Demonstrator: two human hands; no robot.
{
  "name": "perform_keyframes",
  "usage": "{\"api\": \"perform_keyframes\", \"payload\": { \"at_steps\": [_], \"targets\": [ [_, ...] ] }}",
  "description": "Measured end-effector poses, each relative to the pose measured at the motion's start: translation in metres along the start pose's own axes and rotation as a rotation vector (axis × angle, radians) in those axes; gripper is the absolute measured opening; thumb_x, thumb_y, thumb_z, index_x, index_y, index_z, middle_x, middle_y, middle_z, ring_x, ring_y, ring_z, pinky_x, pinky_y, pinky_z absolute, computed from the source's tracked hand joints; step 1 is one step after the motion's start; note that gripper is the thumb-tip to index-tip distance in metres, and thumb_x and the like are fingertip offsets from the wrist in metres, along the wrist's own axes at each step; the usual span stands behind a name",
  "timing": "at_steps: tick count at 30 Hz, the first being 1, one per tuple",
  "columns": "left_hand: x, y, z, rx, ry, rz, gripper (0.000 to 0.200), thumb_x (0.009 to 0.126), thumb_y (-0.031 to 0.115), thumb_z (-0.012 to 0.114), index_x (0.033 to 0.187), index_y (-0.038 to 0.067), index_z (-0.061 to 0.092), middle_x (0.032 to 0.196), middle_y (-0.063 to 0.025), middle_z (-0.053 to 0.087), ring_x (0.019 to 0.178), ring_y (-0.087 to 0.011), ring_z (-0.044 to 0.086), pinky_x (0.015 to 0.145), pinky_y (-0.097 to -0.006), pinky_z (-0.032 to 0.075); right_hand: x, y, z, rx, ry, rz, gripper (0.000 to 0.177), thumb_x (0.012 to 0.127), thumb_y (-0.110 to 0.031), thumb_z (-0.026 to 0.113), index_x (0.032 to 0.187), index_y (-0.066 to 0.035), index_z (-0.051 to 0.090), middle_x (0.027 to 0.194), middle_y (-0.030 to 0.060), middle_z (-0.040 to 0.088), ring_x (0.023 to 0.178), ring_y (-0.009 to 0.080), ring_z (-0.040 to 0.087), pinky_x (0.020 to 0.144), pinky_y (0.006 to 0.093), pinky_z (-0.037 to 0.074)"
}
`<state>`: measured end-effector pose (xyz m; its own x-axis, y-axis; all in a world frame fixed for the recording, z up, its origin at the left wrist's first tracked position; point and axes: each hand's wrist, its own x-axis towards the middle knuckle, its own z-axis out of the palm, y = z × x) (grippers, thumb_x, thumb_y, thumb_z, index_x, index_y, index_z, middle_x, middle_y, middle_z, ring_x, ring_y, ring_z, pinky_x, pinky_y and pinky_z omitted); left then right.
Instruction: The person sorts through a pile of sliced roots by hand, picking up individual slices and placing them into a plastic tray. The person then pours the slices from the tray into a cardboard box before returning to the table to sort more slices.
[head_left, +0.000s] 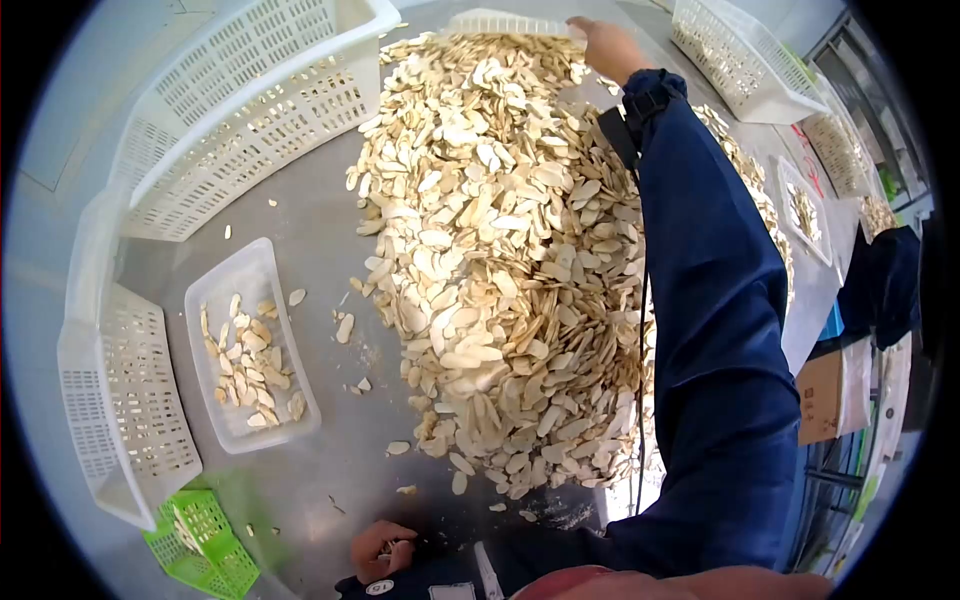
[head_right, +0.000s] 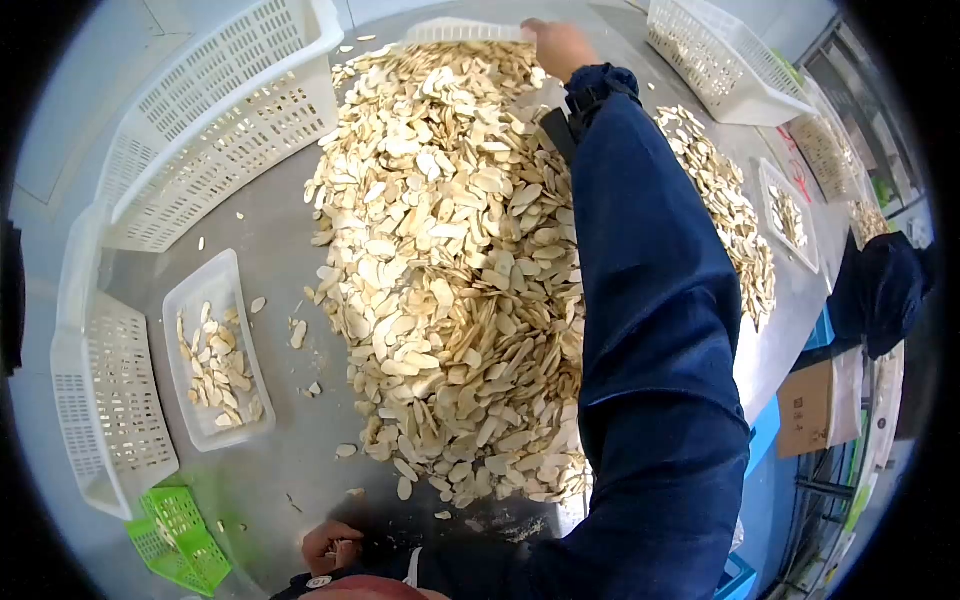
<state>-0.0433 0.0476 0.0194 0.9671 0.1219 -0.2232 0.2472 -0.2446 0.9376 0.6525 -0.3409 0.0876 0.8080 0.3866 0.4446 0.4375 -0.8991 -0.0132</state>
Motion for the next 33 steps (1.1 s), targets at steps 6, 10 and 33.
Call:
{"api": "perform_keyframes", "payload": {
  "at_steps": [6,10,33],
  "targets": [
    [0.003,-0.001,0.005,-0.065,-0.003,0.032,0.009,0.092,0.007,0.068,0.095,0.001,0.074,0.078,-0.0093,0.070,0.068,-0.0162,0.067,0.063,-0.0297,0.051,-0.047,-0.009,-0.079,0.048,-0.197,-0.182,0.061,0.081,0.011,0.050,0.133,-0.013,0.068,0.122,0.0216,0.071,0.108,0.0438,0.068,0.094,0.0467,0.054],
    [0.003,-0.003,0.005,-0.081,-0.022,0.029,0.011,0.094,0.009,0.067,0.095,0.000,0.074,0.076,-0.0088,0.069,0.066,-0.0149,0.065,0.061,-0.0282,0.050,-0.104,-0.023,-0.140,0.232,-0.281,-0.208,0.055,0.085,0.011,0.053,0.130,-0.014,0.071,0.120,0.0222,0.072,0.106,0.0425,0.069,0.096,0.0462,0.053],
    [0.008,-0.010,0.003,-0.050,-0.031,0.125,0.007,0.090,0.008,0.071,0.093,0.002,0.076,0.077,-0.0082,0.070,0.065,-0.0161,0.065,0.059,-0.0296,0.050,-0.120,0.058,-0.099,-0.091,-0.132,0.020,0.049,0.087,0.000,0.052,0.135,-0.004,0.063,0.106,0.0271,0.072,0.102,0.0463,0.068,0.093,0.0506,0.054]
  ]
}}
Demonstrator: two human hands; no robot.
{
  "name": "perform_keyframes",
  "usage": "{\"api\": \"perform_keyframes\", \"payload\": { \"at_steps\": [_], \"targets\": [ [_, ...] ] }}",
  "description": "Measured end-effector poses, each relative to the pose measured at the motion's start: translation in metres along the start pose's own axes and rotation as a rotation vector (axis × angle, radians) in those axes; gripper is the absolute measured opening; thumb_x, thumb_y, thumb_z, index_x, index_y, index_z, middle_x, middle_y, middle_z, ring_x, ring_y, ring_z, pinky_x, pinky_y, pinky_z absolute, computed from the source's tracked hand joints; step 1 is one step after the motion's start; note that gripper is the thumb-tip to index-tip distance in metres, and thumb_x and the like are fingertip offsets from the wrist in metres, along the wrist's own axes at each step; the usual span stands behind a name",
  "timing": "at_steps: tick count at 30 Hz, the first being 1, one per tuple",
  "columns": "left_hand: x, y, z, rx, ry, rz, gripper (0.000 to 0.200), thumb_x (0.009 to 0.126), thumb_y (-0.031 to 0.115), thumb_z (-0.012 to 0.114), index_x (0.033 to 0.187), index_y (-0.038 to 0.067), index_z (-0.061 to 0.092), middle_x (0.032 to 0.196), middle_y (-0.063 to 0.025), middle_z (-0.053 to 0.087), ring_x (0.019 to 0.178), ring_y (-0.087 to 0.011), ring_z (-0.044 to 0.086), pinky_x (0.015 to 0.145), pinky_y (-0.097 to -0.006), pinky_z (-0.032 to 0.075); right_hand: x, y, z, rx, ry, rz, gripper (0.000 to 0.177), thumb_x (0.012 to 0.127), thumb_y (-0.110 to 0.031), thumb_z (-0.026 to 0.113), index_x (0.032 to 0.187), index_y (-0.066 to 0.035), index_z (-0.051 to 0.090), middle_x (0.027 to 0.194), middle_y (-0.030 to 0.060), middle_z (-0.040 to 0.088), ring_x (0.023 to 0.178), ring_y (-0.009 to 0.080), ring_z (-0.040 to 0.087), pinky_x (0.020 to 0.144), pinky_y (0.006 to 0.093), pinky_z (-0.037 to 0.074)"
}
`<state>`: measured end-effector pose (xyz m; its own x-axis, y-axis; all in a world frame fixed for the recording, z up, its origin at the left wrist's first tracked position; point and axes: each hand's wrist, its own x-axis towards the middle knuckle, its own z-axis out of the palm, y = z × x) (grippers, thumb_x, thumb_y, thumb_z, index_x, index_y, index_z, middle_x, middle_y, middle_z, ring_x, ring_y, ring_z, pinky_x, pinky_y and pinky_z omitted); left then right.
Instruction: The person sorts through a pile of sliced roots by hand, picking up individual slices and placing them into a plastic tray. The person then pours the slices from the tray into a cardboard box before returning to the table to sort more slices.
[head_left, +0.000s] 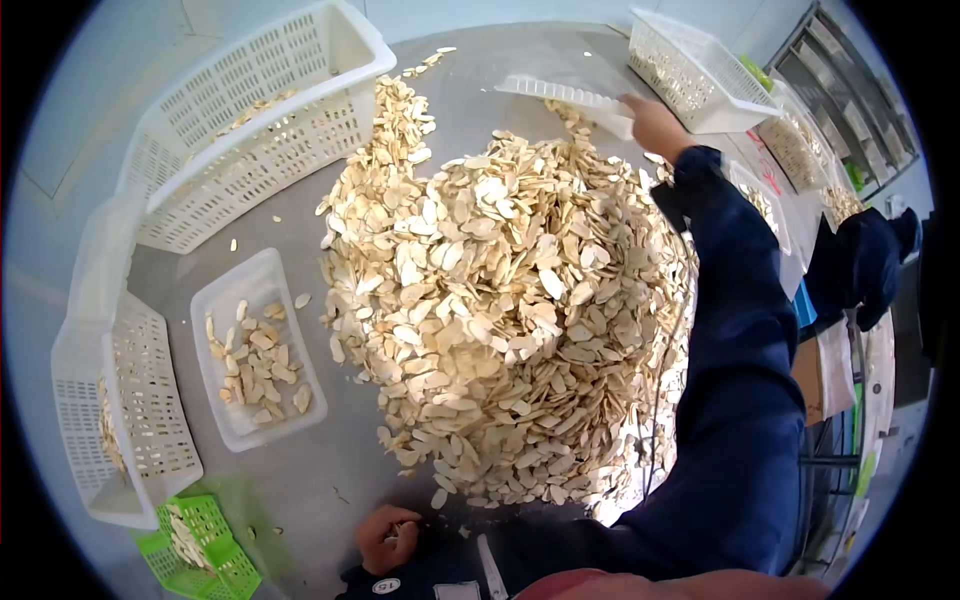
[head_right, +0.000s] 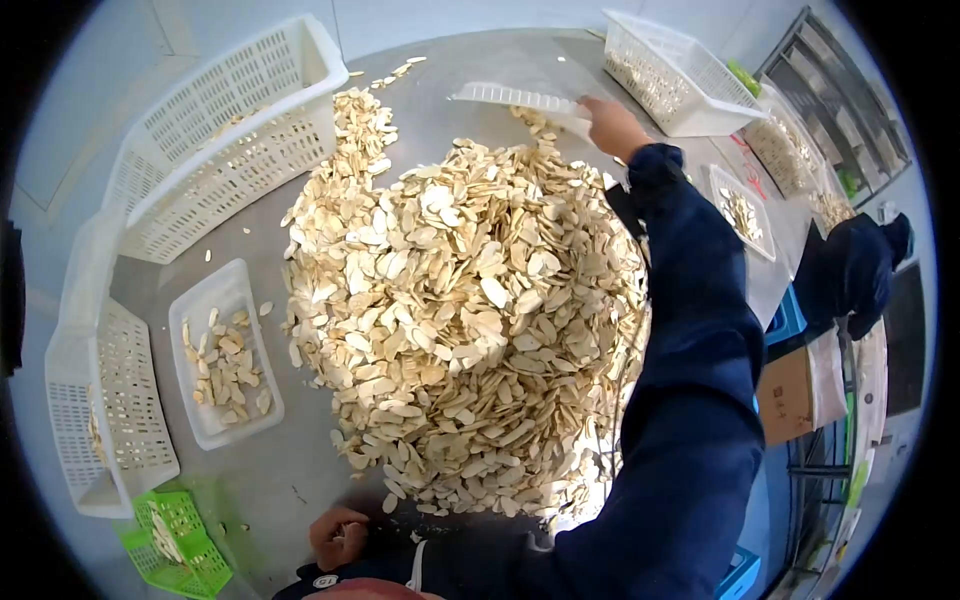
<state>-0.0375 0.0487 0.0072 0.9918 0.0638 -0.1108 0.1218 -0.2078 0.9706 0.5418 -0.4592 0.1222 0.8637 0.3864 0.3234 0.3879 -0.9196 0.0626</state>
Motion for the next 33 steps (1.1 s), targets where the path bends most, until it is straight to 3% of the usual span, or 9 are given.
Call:
{"api": "perform_keyframes", "payload": {
  "at_steps": [3,4,5,10,18,20,23,29,33],
  "targets": [
    [-0.002,0.000,0.000,-0.042,-0.005,-0.046,0.008,0.091,0.009,0.072,0.093,0.002,0.076,0.077,-0.0085,0.070,0.065,-0.0167,0.066,0.060,-0.0300,0.050,-0.002,-0.014,-0.066,-0.003,-0.137,-0.014,0.053,0.084,0.001,0.054,0.136,-0.005,0.063,0.105,0.0266,0.072,0.099,0.0449,0.068,0.092,0.0508,0.054],
    [-0.003,0.000,0.001,-0.069,-0.005,-0.086,0.008,0.091,0.010,0.072,0.093,0.002,0.075,0.077,-0.0087,0.070,0.065,-0.0169,0.066,0.060,-0.0301,0.051,-0.003,-0.021,-0.083,0.109,-0.178,0.213,0.053,0.084,0.000,0.054,0.136,-0.004,0.062,0.105,0.0260,0.073,0.099,0.0447,0.069,0.092,0.0511,0.054],
    [-0.004,-0.001,0.001,-0.079,-0.009,-0.097,0.009,0.091,0.010,0.072,0.093,0.002,0.076,0.078,-0.0090,0.070,0.066,-0.0170,0.066,0.061,-0.0301,0.051,0.001,-0.022,-0.080,0.083,-0.055,0.185,0.051,0.085,-0.001,0.055,0.135,-0.003,0.062,0.104,0.0256,0.073,0.098,0.0449,0.069,0.091,0.0516,0.054],
    [-0.003,-0.003,-0.002,-0.067,-0.030,-0.093,0.011,0.093,0.013,0.073,0.095,0.002,0.076,0.080,-0.0098,0.071,0.069,-0.0176,0.068,0.064,-0.0301,0.053,0.060,-0.039,-0.007,-0.030,0.249,0.161,0.040,0.088,-0.006,0.055,0.126,0.003,0.062,0.104,0.0272,0.073,0.100,0.0480,0.068,0.090,0.0534,0.055],
    [-0.004,-0.011,-0.012,-0.192,-0.112,-0.052,0.010,0.090,0.007,0.076,0.099,0.003,0.076,0.085,-0.0116,0.073,0.072,-0.0191,0.070,0.067,-0.0310,0.055,0.200,-0.114,0.138,-0.284,-0.008,0.070,0.030,0.096,-0.018,0.053,0.117,-0.003,0.067,0.114,0.0253,0.073,0.106,0.0434,0.072,0.090,0.0518,0.058],
    [-0.005,-0.012,-0.013,-0.201,-0.106,-0.050,0.010,0.090,0.006,0.077,0.099,0.002,0.076,0.086,-0.0117,0.073,0.072,-0.0190,0.070,0.067,-0.0307,0.055,0.187,-0.198,0.097,-0.102,0.099,0.237,0.019,0.094,-0.013,0.058,0.109,-0.003,0.066,0.111,0.0202,0.072,0.098,0.0381,0.073,0.080,0.0441,0.061],
    [-0.005,-0.005,-0.009,-0.177,-0.068,-0.042,0.011,0.090,0.006,0.078,0.100,0.002,0.075,0.086,-0.0114,0.073,0.071,-0.0188,0.070,0.067,-0.0304,0.055,0.218,-0.219,0.148,-0.109,0.227,0.045,0.031,0.099,-0.013,0.049,0.125,-0.012,0.066,0.093,0.0171,0.071,0.084,0.0351,0.072,0.073,0.0497,0.057],
    [-0.007,-0.007,-0.011,-0.252,-0.099,-0.088,0.011,0.093,0.007,0.075,0.102,0.001,0.074,0.082,-0.0108,0.071,0.071,-0.0185,0.069,0.067,-0.0296,0.054,0.219,-0.271,0.126,-0.433,0.458,-0.449,0.021,0.095,-0.018,0.057,0.110,-0.013,0.071,0.084,0.0091,0.071,0.078,0.0272,0.070,0.068,0.0416,0.051],
    [-0.001,0.002,-0.008,-0.225,-0.039,-0.052,0.009,0.094,0.009,0.072,0.098,0.001,0.073,0.082,-0.0103,0.071,0.069,-0.0175,0.068,0.066,-0.0291,0.053,0.212,-0.291,0.106,-0.404,0.315,-0.511,0.012,0.089,-0.015,0.062,0.089,-0.010,0.073,0.079,0.0096,0.070,0.078,0.0266,0.070,0.065,0.0426,0.053]
  ]
}}
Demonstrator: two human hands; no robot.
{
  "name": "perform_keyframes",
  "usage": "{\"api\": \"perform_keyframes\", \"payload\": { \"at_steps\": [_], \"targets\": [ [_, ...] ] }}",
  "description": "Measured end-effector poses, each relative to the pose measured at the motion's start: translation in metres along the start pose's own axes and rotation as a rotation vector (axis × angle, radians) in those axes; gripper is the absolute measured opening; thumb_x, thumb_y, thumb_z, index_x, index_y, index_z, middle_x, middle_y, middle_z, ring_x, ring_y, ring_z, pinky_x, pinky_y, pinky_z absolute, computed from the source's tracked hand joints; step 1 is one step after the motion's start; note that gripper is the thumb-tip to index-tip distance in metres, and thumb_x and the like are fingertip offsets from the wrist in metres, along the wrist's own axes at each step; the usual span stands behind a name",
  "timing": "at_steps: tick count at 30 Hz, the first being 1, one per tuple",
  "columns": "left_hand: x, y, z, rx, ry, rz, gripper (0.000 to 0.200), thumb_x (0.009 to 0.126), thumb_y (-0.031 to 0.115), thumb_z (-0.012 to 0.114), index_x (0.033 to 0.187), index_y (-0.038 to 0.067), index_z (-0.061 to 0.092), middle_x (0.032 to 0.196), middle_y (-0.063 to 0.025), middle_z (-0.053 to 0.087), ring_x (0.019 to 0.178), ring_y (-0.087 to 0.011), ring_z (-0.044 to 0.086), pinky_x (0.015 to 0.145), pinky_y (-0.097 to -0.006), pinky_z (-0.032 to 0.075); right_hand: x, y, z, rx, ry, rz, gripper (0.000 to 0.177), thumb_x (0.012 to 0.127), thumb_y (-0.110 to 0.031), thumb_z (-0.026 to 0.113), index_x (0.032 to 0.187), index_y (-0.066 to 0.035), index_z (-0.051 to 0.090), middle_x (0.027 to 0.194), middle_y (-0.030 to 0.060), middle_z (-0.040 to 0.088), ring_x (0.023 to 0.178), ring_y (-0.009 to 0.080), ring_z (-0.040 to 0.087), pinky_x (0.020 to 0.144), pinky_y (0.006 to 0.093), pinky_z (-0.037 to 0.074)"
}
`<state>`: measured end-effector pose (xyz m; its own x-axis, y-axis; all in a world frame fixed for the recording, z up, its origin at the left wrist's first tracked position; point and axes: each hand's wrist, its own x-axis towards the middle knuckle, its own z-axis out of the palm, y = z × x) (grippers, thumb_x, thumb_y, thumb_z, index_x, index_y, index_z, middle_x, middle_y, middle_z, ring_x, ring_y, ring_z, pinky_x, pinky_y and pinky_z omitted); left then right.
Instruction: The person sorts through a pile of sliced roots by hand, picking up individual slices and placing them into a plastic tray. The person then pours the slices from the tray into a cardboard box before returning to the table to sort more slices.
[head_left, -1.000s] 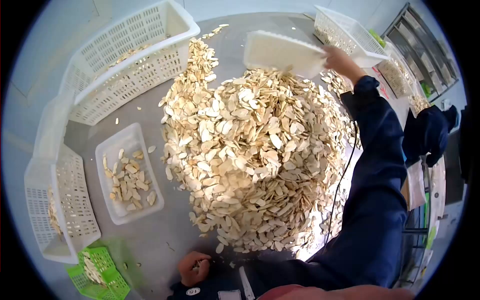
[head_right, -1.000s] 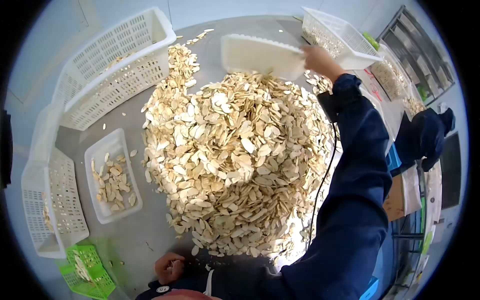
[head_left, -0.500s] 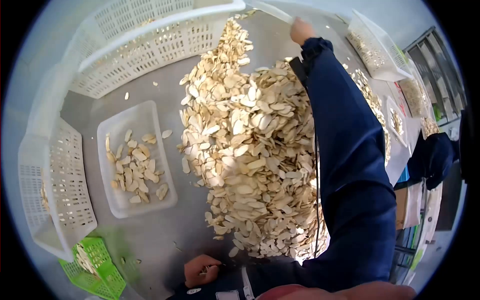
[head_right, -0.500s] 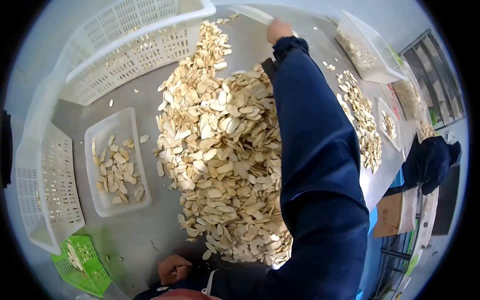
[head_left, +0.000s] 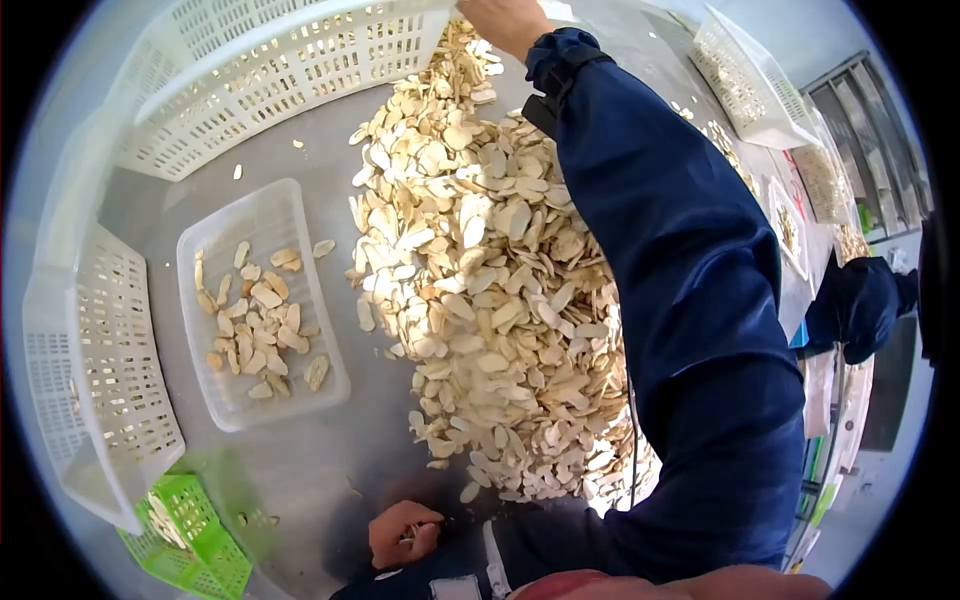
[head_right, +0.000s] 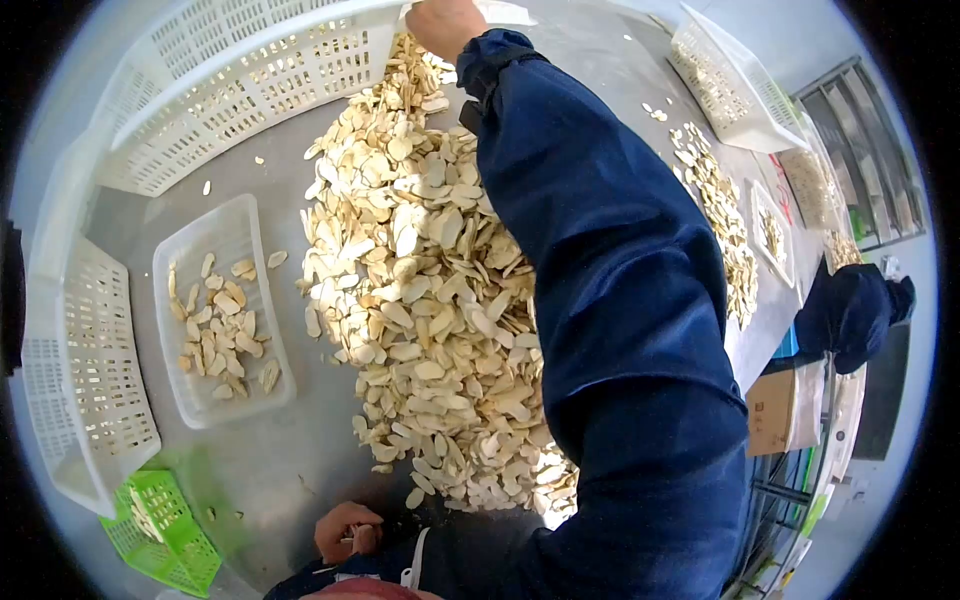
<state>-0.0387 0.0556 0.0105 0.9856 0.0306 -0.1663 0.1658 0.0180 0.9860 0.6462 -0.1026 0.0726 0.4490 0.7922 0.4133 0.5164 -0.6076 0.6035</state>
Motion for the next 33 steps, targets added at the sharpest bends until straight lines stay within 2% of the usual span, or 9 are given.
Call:
{"api": "perform_keyframes", "payload": {
  "at_steps": [3,4,9,15,21,24,26,28,33],
  "targets": [
    [0.002,0.001,0.003,0.004,0.025,0.010,0.009,0.095,0.009,0.070,0.096,0.000,0.073,0.081,-0.0098,0.071,0.069,-0.0168,0.068,0.065,-0.0290,0.053,-0.017,-0.008,-0.043,-0.020,0.060,-0.109,0.011,0.088,-0.016,0.064,0.084,-0.011,0.072,0.081,0.0097,0.071,0.079,0.0251,0.071,0.064,0.0428,0.053],
    [0.001,0.002,0.003,-0.001,0.028,0.002,0.010,0.096,0.009,0.070,0.096,0.000,0.073,0.080,-0.0096,0.071,0.068,-0.0166,0.067,0.064,-0.0290,0.052,-0.019,-0.007,-0.061,0.107,-0.189,-0.090,0.017,0.091,-0.012,0.062,0.102,-0.006,0.074,0.093,0.0145,0.075,0.089,0.0314,0.074,0.074,0.0445,0.057],
    [0.001,-0.004,0.005,-0.028,0.040,0.018,0.011,0.097,0.009,0.067,0.096,0.000,0.073,0.077,-0.0074,0.070,0.066,-0.0118,0.065,0.061,-0.0258,0.050,-0.075,-0.006,-0.186,-0.085,-0.377,-0.238,0.024,0.097,-0.014,0.064,0.120,-0.013,0.070,0.110,0.0037,0.070,0.104,0.0248,0.068,0.078,0.0351,0.060],
    [0.004,-0.003,0.006,-0.068,0.019,0.004,0.009,0.097,0.007,0.067,0.096,-0.001,0.072,0.076,-0.0062,0.069,0.065,-0.0080,0.064,0.059,-0.0239,0.049,-0.123,0.022,-0.289,-0.060,-0.381,-0.124,0.049,0.098,-0.006,0.060,0.144,-0.021,0.060,0.130,0.0045,0.067,0.113,0.0235,0.065,0.088,0.0333,0.064],
    [0.000,-0.010,0.003,-0.072,0.004,-0.001,0.009,0.096,0.004,0.067,0.098,-0.002,0.072,0.077,-0.0067,0.070,0.065,-0.0090,0.064,0.060,-0.0245,0.050,-0.107,0.085,-0.150,-0.234,-0.140,0.063,0.022,0.093,-0.014,0.065,0.113,-0.016,0.076,0.103,0.0061,0.072,0.096,0.0270,0.072,0.073,0.0378,0.060],
    [0.001,-0.011,0.000,-0.040,-0.007,0.037,0.010,0.096,0.005,0.066,0.099,-0.002,0.073,0.078,-0.0072,0.070,0.064,-0.0096,0.064,0.060,-0.0247,0.050,-0.084,0.076,-0.098,-0.206,-0.293,0.170,0.027,0.092,-0.012,0.064,0.117,-0.015,0.076,0.108,0.0084,0.074,0.095,0.0269,0.073,0.074,0.0390,0.061],
    [0.003,-0.013,-0.001,-0.027,-0.012,0.039,0.010,0.097,0.005,0.066,0.099,-0.002,0.072,0.078,-0.0074,0.070,0.064,-0.0099,0.064,0.060,-0.0247,0.050,-0.064,0.053,-0.069,-0.053,-0.292,0.187,0.013,0.088,-0.015,0.068,0.094,-0.010,0.079,0.090,0.0103,0.076,0.084,0.0289,0.076,0.072,0.0405,0.061],
    [0.000,-0.014,-0.003,-0.022,-0.024,0.014,0.010,0.097,0.005,0.065,0.099,-0.002,0.072,0.078,-0.0076,0.070,0.064,-0.0101,0.064,0.059,-0.0246,0.050,-0.052,0.011,-0.069,0.079,-0.227,0.151,0.011,0.083,-0.013,0.070,0.079,-0.008,0.079,0.084,0.0121,0.076,0.081,0.0309,0.076,0.070,0.0406,0.060],
    [-0.001,-0.003,0.007,-0.050,0.039,-0.046,0.010,0.097,0.005,0.064,0.096,-0.001,0.072,0.076,-0.0072,0.068,0.063,-0.0113,0.064,0.059,-0.0254,0.049,-0.050,-0.074,-0.155,0.215,-0.300,-0.152,0.012,0.087,-0.013,0.069,0.083,-0.010,0.080,0.084,0.0088,0.075,0.081,0.0264,0.073,0.072,0.0386,0.059]
  ]
}}
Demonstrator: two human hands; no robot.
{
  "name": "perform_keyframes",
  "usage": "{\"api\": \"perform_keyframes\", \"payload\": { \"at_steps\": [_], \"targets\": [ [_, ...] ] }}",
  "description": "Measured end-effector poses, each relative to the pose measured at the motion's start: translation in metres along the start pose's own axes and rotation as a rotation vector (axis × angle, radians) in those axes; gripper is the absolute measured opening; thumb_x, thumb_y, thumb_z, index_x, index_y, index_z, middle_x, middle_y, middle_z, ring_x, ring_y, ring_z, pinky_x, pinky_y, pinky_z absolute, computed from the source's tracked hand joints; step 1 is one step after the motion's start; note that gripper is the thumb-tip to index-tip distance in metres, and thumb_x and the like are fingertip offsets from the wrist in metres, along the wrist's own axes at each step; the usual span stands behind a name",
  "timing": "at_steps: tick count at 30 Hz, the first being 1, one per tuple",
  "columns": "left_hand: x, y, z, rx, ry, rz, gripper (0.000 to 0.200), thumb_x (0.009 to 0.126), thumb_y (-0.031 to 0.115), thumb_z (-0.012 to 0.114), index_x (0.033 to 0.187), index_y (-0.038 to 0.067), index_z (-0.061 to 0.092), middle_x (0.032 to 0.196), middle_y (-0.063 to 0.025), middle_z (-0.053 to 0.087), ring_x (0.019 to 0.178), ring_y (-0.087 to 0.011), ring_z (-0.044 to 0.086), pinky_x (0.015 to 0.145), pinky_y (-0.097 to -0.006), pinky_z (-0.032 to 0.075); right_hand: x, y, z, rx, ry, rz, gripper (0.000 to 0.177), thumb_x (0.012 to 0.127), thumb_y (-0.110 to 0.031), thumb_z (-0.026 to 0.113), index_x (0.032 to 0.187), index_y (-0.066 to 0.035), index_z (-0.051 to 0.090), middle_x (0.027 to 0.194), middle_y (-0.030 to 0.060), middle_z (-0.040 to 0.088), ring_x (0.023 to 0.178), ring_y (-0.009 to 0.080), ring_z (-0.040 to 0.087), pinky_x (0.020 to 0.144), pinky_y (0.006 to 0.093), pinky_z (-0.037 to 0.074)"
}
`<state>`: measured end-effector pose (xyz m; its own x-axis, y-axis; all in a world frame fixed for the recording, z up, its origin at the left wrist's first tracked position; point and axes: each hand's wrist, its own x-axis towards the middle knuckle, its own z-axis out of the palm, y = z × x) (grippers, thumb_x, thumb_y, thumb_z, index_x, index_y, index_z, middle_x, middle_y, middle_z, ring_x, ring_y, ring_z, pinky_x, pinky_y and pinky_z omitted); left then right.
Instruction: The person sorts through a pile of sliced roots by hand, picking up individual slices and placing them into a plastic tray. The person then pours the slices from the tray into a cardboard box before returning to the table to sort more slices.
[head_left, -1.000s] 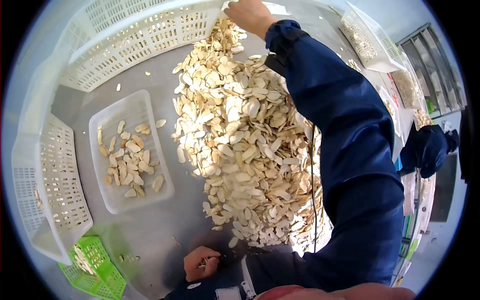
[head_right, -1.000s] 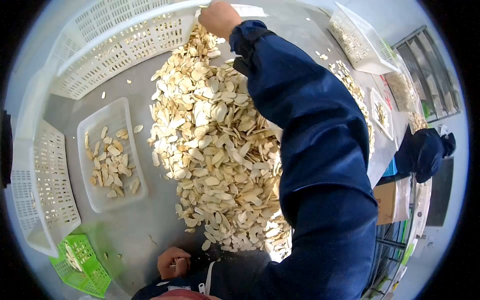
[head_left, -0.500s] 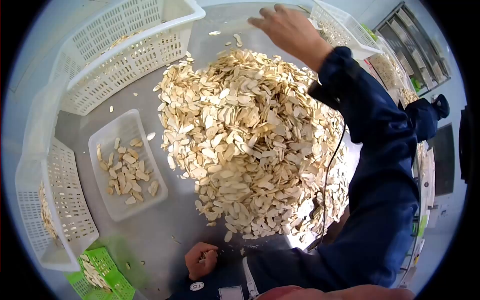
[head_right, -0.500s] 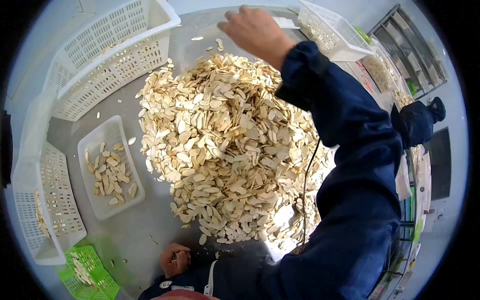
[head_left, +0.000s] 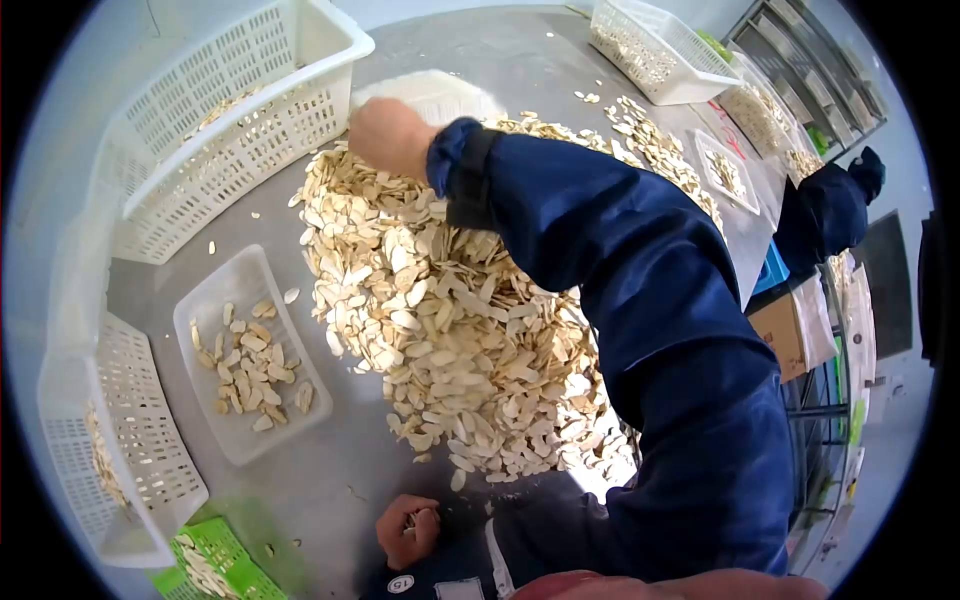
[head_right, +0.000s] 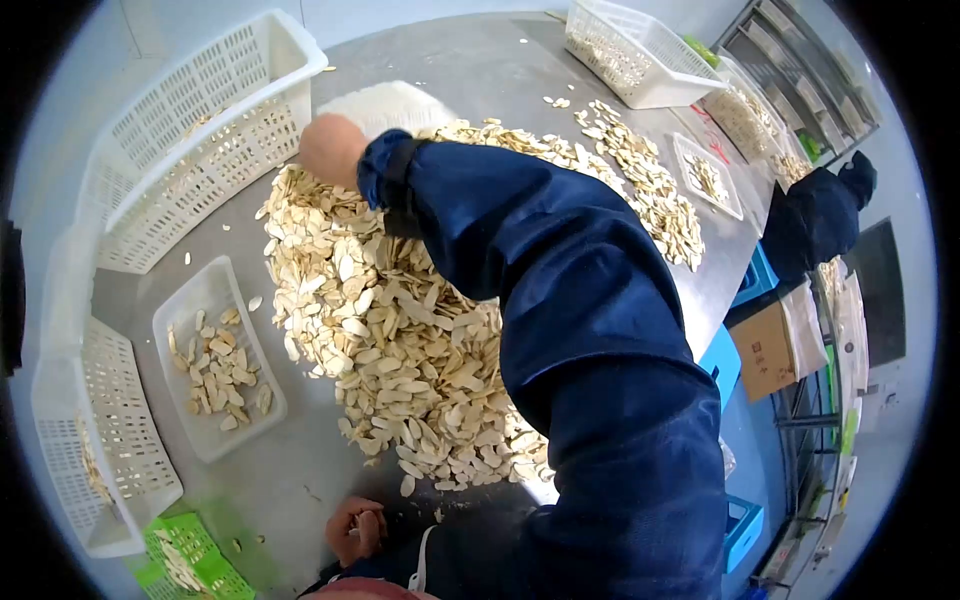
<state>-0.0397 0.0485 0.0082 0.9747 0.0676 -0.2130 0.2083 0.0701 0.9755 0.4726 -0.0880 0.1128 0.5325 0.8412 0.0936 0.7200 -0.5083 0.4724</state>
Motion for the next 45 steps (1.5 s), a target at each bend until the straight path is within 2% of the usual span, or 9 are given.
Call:
{"api": "perform_keyframes", "payload": {
  "at_steps": [4,14,22,26,29,36,40,41,45],
  "targets": [
    [0.003,0.002,0.004,0.127,0.015,0.065,0.007,0.095,0.004,0.066,0.095,0.001,0.072,0.076,-0.0071,0.068,0.066,-0.0130,0.064,0.062,-0.0271,0.049,-0.047,-0.032,-0.051,0.049,-0.073,-0.093,0.014,0.090,-0.014,0.068,0.082,-0.007,0.077,0.087,0.0092,0.074,0.078,0.0239,0.072,0.070,0.0357,0.058],
    [0.005,0.002,0.003,0.084,-0.023,0.023,0.006,0.095,0.005,0.067,0.096,0.001,0.072,0.079,-0.0074,0.068,0.070,-0.0134,0.065,0.065,-0.0277,0.050,-0.083,-0.007,-0.110,-0.061,0.016,-0.007,0.028,0.094,-0.012,0.064,0.122,-0.006,0.064,0.108,0.0121,0.067,0.093,0.0254,0.070,0.069,0.0356,0.061],
    [0.004,0.001,0.006,0.110,0.000,0.040,0.008,0.097,0.007,0.066,0.096,0.001,0.071,0.081,-0.0062,0.068,0.071,-0.0116,0.062,0.066,-0.0266,0.050,-0.026,-0.073,-0.081,0.012,0.236,-0.207,0.011,0.080,-0.014,0.069,0.081,-0.003,0.072,0.082,0.0121,0.067,0.073,0.0247,0.068,0.062,0.0342,0.058],
    [0.004,0.009,0.009,0.062,0.005,0.019,0.009,0.098,0.007,0.065,0.096,0.000,0.071,0.080,-0.0045,0.067,0.071,-0.0096,0.060,0.065,-0.0259,0.048,-0.074,-0.095,-0.126,0.067,0.157,-0.286,0.011,0.079,-0.012,0.068,0.077,-0.002,0.071,0.080,0.0105,0.066,0.070,0.0224,0.065,0.059,0.0327,0.056],
    [0.005,0.010,0.010,0.031,0.004,0.017,0.009,0.098,0.007,0.064,0.097,0.000,0.070,0.078,-0.0032,0.066,0.069,-0.0091,0.060,0.064,-0.0259,0.048,-0.115,-0.093,-0.156,-0.026,-0.006,-0.333,0.022,0.081,-0.013,0.069,0.099,0.000,0.071,0.088,0.0096,0.064,0.080,0.0197,0.065,0.055,0.0314,0.056],
    [0.007,0.005,0.006,0.057,-0.015,0.020,0.011,0.098,0.009,0.065,0.097,0.000,0.071,0.076,-0.0029,0.067,0.067,-0.0092,0.060,0.063,-0.0267,0.048,-0.154,0.010,-0.159,-0.085,0.337,0.027,0.054,0.091,-0.009,0.064,0.144,-0.019,0.056,0.099,0.0049,0.067,0.083,0.0190,0.068,0.062,0.0292,0.059],
    [0.005,0.007,0.005,0.071,-0.009,-0.004,0.011,0.097,0.010,0.065,0.096,0.000,0.072,0.078,-0.0054,0.069,0.069,-0.0109,0.063,0.064,-0.0275,0.050,-0.160,0.109,-0.098,-0.005,0.190,0.416,0.048,0.102,-0.019,0.058,0.149,-0.025,0.056,0.114,0.0086,0.074,0.083,0.0256,0.073,0.069,0.0390,0.061],
    [0.006,0.004,0.003,0.097,-0.018,0.025,0.011,0.096,0.009,0.066,0.095,0.000,0.073,0.079,-0.0062,0.069,0.069,-0.0116,0.063,0.065,-0.0277,0.050,-0.168,0.149,-0.060,-0.101,0.394,0.314,0.046,0.101,-0.022,0.060,0.147,-0.027,0.058,0.113,0.0080,0.074,0.083,0.0306,0.072,0.070,0.0420,0.060],
    [0.005,-0.005,-0.002,0.133,-0.037,0.056,0.008,0.094,0.008,0.068,0.095,0.001,0.074,0.081,-0.0089,0.070,0.070,-0.0141,0.066,0.066,-0.0281,0.051,-0.189,0.200,0.013,-0.088,0.302,0.519,0.044,0.101,-0.020,0.059,0.145,-0.028,0.059,0.115,0.0082,0.073,0.090,0.0357,0.071,0.074,0.0467,0.059]
  ]
}}
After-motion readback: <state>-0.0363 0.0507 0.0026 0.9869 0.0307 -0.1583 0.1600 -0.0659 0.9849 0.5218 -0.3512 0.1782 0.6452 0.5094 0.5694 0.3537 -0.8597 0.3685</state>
